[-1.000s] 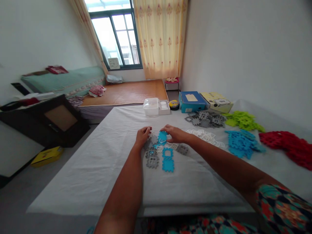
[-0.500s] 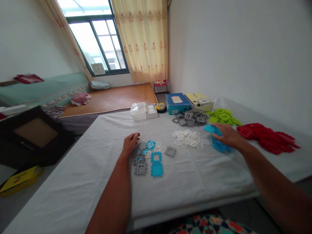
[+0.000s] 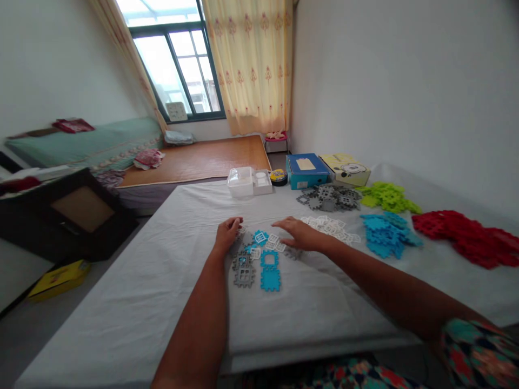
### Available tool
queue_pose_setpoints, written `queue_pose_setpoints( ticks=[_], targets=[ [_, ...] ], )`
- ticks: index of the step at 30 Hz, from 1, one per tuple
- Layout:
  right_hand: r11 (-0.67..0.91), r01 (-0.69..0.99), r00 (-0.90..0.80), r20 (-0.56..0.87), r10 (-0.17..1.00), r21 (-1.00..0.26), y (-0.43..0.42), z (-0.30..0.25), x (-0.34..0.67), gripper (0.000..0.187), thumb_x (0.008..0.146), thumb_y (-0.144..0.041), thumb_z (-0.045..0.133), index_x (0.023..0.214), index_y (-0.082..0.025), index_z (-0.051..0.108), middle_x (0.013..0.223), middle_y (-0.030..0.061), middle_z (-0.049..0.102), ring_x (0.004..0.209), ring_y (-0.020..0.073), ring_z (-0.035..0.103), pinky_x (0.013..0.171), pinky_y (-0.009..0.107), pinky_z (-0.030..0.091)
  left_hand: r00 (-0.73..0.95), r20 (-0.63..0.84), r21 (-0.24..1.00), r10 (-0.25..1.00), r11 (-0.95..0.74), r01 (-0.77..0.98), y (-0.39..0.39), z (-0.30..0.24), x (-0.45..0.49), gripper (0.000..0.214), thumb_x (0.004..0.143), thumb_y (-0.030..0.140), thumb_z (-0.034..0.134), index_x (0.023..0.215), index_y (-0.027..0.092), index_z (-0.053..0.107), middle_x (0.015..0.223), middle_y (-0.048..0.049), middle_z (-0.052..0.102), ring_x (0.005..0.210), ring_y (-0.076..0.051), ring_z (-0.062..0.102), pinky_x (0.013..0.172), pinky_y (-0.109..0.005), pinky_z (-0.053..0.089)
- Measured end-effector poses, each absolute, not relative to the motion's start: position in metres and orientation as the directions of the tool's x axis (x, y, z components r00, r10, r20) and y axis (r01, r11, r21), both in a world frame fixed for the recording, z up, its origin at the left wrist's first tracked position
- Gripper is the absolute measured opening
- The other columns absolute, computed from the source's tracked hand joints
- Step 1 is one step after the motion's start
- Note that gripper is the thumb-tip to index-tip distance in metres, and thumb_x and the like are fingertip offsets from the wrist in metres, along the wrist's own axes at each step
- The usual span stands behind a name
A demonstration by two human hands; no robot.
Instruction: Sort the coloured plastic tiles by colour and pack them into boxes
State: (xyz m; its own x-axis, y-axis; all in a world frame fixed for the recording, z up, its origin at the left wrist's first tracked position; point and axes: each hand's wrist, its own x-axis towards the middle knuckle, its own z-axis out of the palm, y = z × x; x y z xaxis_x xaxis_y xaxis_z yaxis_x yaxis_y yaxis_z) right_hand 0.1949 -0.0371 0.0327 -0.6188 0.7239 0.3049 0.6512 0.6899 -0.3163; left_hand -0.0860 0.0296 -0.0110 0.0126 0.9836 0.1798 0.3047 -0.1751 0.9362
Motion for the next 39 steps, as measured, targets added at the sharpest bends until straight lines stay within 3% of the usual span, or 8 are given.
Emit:
queue_pose_setpoints(
  ticks=[4,7,12,18,25,29,32,39],
  targets=[
    [0.732,0.603,-0.732,0.145,0.666,-0.315,-0.002,0.024,0.147,0.068,0.069,-0.019,0.072,0.134,-0.019,0.052,0.132,0.0137,0.057,0.121,0.0271,0.05,0.1,0.043,0.043,0.016,0.191,0.939,0.981,-0.188,0.287,0.031,-0.013,-0.086,0.048,0.077,0.057,0.057,0.093,0.015,0.072,0.097,-0.0104,0.073,0.077,-0.019,0.067,0.055,-0.023,0.049],
    [0.744,0.597,-0.765,0.065,0.641,-0.299,0.011,0.023,0.139,0.069,0.064,-0.017,0.074,0.13,-0.017,0.055,0.124,0.0146,0.06,0.114,0.0283,0.055,0.097,0.044,0.045,0.013,0.196,0.94,0.98,-0.192,0.281,0.034,-0.016,-0.087,0.048,0.076,0.058,0.058,0.092,0.015,0.073,0.094,-0.0096,0.073,0.075,-0.019,0.067,0.054,-0.024,0.049],
    [0.798,0.549,-0.767,0.229,0.599,-0.247,-0.007,0.031,0.141,0.067,0.067,-0.012,0.07,0.132,-0.015,0.05,0.127,0.0163,0.051,0.112,0.0261,0.054,0.093,0.04,0.048,0.013,0.198,0.941,0.98,-0.194,0.279,0.033,-0.014,-0.086,0.048,0.075,0.057,0.059,0.091,0.014,0.073,0.094,-0.0098,0.073,0.074,-0.018,0.066,0.054,-0.024,0.049],
    [0.827,0.553,-0.744,0.387,0.545,-0.1,-0.028,0.033,0.16,0.068,0.079,0.003,0.042,0.142,-0.023,0.037,0.136,0.0128,0.045,0.124,0.0236,0.046,0.101,0.044,0.043,0.004,0.191,0.939,0.982,-0.183,0.292,0.03,-0.01,-0.085,0.048,0.076,0.057,0.058,0.093,0.015,0.073,0.096,-0.01,0.073,0.074,-0.018,0.066,0.054,-0.024,0.049],
    [0.749,0.622,-0.591,0.49,0.641,-0.228,-0.04,0.045,0.193,0.067,0.078,-0.01,0.056,0.141,-0.022,0.038,0.136,0.0134,0.046,0.125,0.0263,0.044,0.103,0.045,0.042,0.009,0.196,0.936,0.981,-0.19,0.295,0.03,-0.009,-0.086,0.052,0.073,0.061,0.06,0.094,0.015,0.072,0.096,-0.0104,0.073,0.074,-0.018,0.066,0.054,-0.024,0.05],
    [0.641,0.723,-0.47,0.496,0.73,-0.257,-0.052,0.044,0.229,0.048,0.078,-0.03,0.066,0.124,-0.02,0.056,0.125,0.0134,0.055,0.116,0.0276,0.052,0.098,0.044,0.045,0.003,0.196,0.94,0.981,-0.189,0.286,0.03,-0.009,-0.087,0.054,0.072,0.063,0.06,0.092,0.015,0.072,0.095,-0.0108,0.073,0.074,-0.018,0.066,0.054,-0.024,0.05],
    [0.501,0.834,-0.332,0.514,0.791,-0.233,-0.065,0.038,0.278,0.042,0.08,-0.038,0.064,0.119,-0.02,0.06,0.124,0.0121,0.059,0.115,0.0281,0.054,0.099,0.045,0.044,0.008,0.184,0.943,0.983,-0.178,0.282,0.03,-0.01,-0.088,0.054,0.072,0.063,0.061,0.093,0.015,0.072,0.096,-0.0108,0.073,0.076,-0.018,0.067,0.055,-0.023,0.05],
    [-0.067,0.99,0.123,0.536,0.835,-0.123,-0.109,0.016,0.425,0.047,0.086,-0.048,0.051,0.12,-0.018,0.061,0.12,0.0133,0.064,0.112,0.033,0.056,0.095,0.05,0.044,0.005,0.19,0.934,0.982,-0.182,0.308,0.034,-0.012,-0.088,0.052,0.072,0.062,0.06,0.093,0.016,0.072,0.098,-0.0105,0.073,0.077,-0.019,0.067,0.056,-0.024,0.05]
  ],
)
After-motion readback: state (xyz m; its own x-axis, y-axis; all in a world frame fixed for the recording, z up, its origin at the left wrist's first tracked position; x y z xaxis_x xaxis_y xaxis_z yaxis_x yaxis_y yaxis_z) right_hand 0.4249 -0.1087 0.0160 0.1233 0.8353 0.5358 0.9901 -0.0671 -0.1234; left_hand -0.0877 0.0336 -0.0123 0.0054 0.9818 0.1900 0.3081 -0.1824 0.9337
